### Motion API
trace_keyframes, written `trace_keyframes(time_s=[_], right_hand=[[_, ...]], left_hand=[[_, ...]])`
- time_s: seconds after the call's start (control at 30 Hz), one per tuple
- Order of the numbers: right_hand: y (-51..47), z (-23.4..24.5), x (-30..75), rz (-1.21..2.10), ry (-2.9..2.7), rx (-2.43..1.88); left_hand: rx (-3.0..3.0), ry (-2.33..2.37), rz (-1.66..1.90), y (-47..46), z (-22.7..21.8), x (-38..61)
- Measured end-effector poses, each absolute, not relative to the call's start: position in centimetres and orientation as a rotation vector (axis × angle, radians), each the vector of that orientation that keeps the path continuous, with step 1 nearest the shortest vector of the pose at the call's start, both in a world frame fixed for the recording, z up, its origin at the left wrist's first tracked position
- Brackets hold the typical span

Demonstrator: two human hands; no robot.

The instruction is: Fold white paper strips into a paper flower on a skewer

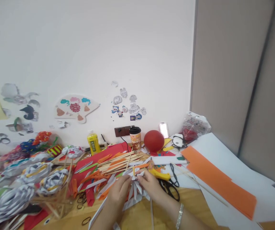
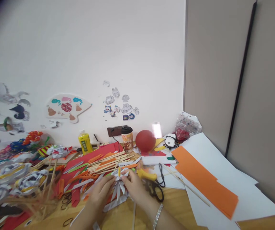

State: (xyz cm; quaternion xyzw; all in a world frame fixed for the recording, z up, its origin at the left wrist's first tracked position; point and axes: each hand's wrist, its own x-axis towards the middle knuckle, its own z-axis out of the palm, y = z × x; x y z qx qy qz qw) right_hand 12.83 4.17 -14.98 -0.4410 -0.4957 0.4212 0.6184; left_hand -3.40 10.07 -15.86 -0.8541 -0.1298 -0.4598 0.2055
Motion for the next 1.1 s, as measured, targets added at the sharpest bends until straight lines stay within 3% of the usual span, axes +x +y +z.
trace_keyframes(time_s=[0.43,1.1], right_hand=[[3.9,-15.2,13.0,0.825,-1.178,-1.03],[3.1,-14.1,11.6,1.069,-0.845,-0.993]], left_hand=[[-2.389,-0.345,-1.328,9.6,-14.6,-2.8],[-2.504,-0.323,-1.309,8.2,-15.1,-3.0]])
